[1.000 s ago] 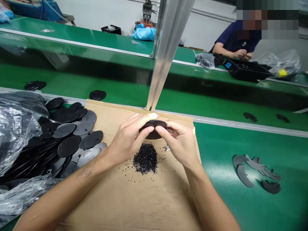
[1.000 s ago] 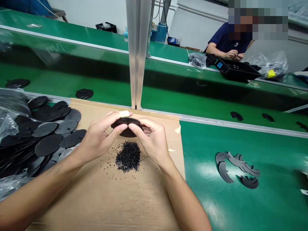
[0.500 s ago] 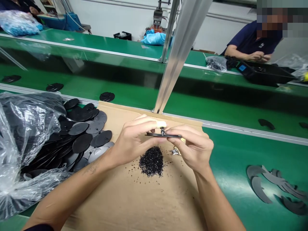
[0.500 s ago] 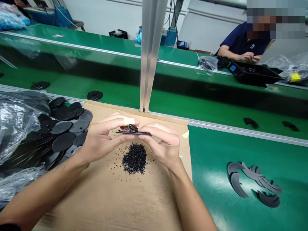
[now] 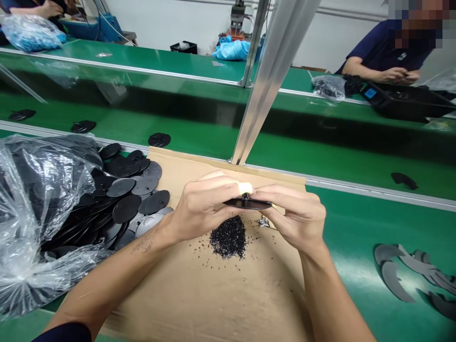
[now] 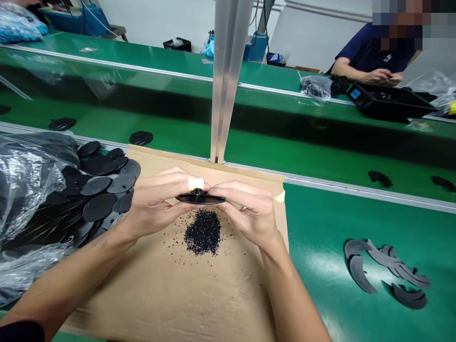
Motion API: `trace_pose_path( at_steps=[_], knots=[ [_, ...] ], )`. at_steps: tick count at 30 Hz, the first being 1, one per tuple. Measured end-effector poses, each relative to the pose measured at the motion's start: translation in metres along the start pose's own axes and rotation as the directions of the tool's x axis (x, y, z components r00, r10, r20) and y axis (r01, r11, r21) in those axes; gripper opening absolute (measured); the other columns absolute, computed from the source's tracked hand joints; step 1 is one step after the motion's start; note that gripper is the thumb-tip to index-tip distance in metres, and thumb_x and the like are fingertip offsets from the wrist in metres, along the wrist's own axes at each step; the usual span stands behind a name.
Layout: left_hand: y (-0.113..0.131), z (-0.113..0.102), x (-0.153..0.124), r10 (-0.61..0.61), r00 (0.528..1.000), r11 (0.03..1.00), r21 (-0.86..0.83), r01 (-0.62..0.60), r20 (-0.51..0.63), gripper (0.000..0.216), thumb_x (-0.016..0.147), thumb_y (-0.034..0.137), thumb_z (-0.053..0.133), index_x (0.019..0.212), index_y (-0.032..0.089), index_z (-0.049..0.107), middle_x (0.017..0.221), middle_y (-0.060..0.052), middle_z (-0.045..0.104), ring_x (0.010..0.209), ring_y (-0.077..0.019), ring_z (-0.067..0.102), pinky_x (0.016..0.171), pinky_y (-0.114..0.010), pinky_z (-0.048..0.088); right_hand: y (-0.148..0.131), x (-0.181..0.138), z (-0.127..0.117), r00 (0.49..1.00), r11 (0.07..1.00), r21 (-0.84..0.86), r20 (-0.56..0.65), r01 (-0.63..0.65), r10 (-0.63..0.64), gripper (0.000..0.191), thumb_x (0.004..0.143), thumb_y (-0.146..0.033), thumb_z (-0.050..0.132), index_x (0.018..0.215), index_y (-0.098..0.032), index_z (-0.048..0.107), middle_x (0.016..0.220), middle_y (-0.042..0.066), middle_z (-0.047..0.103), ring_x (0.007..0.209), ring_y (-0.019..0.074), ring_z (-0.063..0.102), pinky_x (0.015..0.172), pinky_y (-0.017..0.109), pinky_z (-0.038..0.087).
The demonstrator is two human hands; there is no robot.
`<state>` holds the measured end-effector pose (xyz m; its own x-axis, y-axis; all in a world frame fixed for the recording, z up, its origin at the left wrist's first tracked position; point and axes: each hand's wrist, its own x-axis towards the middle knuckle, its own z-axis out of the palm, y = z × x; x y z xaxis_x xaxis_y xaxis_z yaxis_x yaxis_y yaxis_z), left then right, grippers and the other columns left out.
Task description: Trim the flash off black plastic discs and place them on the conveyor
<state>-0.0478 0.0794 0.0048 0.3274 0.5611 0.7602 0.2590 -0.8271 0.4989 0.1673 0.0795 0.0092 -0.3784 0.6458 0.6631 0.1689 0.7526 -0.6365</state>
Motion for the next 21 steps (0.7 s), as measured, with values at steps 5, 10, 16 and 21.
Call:
trace_pose_path(
  at_steps=[5, 10, 16, 21],
  knots=[
    [-0.0031, 0.0023, -0.0014, 0.008, 0.998, 0.999, 0.040, -0.011, 0.070, 0.019, 0.098, 0.025, 0.065, 0.116, 0.021, 0.070, 0.099, -0.006, 0.078, 0.084, -0.0149, 0.069, 0.076, -0.033, 0.060, 0.0026, -0.0029, -0.0046, 0.998, 0.998, -0.023, 0.034, -0.050, 0.051, 0.023, 0.100, -0.016, 0.072, 0.117, -0.030, 0.080, 0.104, 0.002, 0.076, 0.093, 0.0243, 0.075, 0.084, 0.039, 0.069],
    [-0.0020, 0.0048, -0.0032, 0.002, 1.000, 0.997, 0.083, -0.003, 0.013, 0.014, 0.094, 0.025, 0.071, 0.108, 0.021, 0.071, 0.090, -0.003, 0.078, 0.077, -0.0141, 0.067, 0.069, -0.031, 0.058, 0.0041, -0.0021, -0.0064, 0.996, 0.999, 0.003, 0.066, -0.054, 0.054, 0.023, 0.100, -0.014, 0.071, 0.117, -0.028, 0.080, 0.104, 0.003, 0.076, 0.095, 0.0244, 0.075, 0.085, 0.039, 0.069],
    [-0.0038, 0.0072, -0.0048, 0.006, 0.998, 0.998, 0.069, -0.010, 0.057, 0.021, 0.100, 0.025, 0.063, 0.120, 0.021, 0.068, 0.103, -0.006, 0.078, 0.086, -0.0149, 0.068, 0.077, -0.034, 0.060, 0.0060, -0.0026, -0.0080, 0.997, 1.000, 0.008, 0.070, -0.019, 0.019, 0.034, 0.098, -0.008, 0.071, 0.123, -0.030, 0.077, 0.108, 0.001, 0.075, 0.098, 0.0225, 0.074, 0.086, 0.037, 0.068],
    [-0.0044, 0.0092, -0.0070, 0.009, 1.000, 0.998, 0.057, -0.009, -0.008, 0.024, 0.093, 0.024, 0.072, 0.117, 0.020, 0.070, 0.093, -0.004, 0.078, 0.078, -0.0133, 0.067, 0.069, -0.030, 0.058, 0.0062, -0.0031, -0.0087, 0.996, 0.999, -0.003, 0.082, -0.032, 0.032, 0.028, 0.099, -0.011, 0.070, 0.119, -0.028, 0.079, 0.105, 0.002, 0.076, 0.094, 0.0230, 0.075, 0.083, 0.037, 0.068]
  ],
)
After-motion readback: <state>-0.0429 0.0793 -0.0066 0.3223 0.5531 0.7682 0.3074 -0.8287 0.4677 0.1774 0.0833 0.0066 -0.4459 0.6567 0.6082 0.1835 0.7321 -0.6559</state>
